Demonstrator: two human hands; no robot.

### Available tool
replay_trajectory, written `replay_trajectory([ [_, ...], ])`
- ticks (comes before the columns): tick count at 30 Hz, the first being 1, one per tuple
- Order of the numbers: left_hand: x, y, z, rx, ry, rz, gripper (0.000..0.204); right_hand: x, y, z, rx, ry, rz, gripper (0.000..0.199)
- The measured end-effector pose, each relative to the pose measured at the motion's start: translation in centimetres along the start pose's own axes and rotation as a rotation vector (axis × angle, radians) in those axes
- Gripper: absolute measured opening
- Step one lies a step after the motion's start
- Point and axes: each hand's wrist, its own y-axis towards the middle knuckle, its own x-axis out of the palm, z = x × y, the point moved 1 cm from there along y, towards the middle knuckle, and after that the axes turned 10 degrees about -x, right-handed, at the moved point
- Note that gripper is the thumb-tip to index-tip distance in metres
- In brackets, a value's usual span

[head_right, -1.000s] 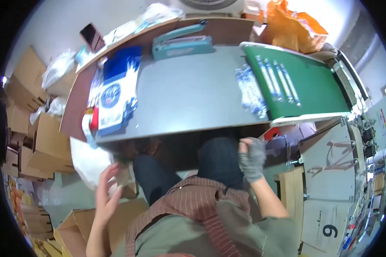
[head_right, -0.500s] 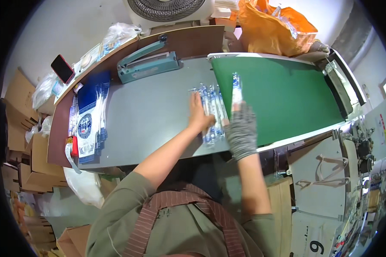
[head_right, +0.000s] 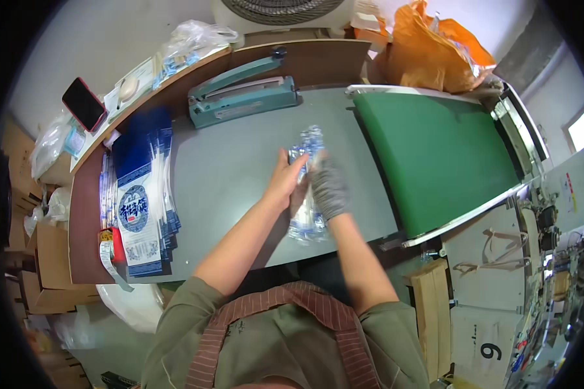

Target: Packaging bundles of incense sticks into plastic bags and cardboard boxes in a factory setting.

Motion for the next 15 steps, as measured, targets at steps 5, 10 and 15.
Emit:
replay_trajectory([
  [5,-3.0,-4.6,6.2,-0.079,-0.281,-0.249,0.099,3.5,1.8,-5.3,0.459,1.107,-0.016,0.045],
  [10,-8.1,-7.7,10.6,0.531,-0.108,-0.177,0.121,-5.1,3.5,-16.4,-0.04,1.307,-0.037,0.037],
  [15,-12.3,-6.4,7.8,0.792,0.097,-0.209,0.133,-5.4,4.1,-16.4,-0.231,1.404,-0.271,0.108],
])
